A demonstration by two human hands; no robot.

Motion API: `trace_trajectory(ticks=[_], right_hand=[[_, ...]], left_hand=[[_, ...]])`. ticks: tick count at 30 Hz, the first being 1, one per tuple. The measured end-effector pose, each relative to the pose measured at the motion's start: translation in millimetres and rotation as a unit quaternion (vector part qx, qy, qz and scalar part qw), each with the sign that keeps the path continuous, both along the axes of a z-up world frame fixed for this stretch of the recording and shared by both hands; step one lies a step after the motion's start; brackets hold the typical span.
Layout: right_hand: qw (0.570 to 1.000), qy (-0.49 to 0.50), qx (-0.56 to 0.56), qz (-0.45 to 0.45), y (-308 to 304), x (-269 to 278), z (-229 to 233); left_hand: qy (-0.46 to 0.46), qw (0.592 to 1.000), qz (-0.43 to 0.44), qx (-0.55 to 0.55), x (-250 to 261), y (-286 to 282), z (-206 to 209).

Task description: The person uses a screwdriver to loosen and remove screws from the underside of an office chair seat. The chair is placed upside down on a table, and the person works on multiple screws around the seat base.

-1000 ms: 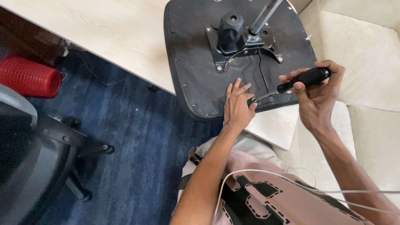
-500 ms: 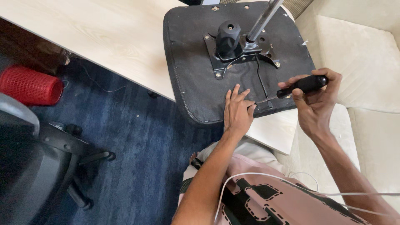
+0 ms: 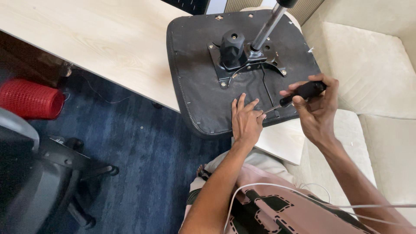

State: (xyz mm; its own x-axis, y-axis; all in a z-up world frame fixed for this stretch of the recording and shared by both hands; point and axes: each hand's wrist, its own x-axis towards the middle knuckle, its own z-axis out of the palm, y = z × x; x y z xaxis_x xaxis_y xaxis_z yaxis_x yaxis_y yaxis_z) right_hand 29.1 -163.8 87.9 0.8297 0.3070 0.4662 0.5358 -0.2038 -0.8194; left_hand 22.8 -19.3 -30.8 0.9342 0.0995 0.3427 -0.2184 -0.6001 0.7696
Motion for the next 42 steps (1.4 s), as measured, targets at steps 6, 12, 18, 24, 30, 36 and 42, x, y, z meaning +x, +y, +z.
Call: trace_trajectory(ticks=[6,12,18,24,30,36,42], right_hand=[[0.959,-0.074,-0.199,-0.19,5,-6,24],[0.994,-0.033,-0.09,-0.056,13,-4,38],[0.997,0.031,-0.059,-0.043,12,-4,42],[0.984,-0.065,-0.134,-0.093,14,-7,53],[0.998,0.044,-0.008,-0.034,7,-4,54],[0.992,-0.04,-0.086,-0.08,6,-6,51],[0.996,-0.032,-0.053,-0.06,15,-8,43]], left_hand=[[0.039,0.999,-0.001,-0.001,1,-3,2],[0.038,0.999,0.0,-0.038,2,-3,3],[0.007,0.999,0.004,-0.052,0,-1,0],[0.01,0.999,0.005,-0.053,-1,0,4],[0.014,1.0,-0.006,-0.027,-1,-1,3],[0.025,0.999,-0.016,-0.029,0,-1,9],[0.009,0.999,-0.025,-0.036,0,2,-1]])
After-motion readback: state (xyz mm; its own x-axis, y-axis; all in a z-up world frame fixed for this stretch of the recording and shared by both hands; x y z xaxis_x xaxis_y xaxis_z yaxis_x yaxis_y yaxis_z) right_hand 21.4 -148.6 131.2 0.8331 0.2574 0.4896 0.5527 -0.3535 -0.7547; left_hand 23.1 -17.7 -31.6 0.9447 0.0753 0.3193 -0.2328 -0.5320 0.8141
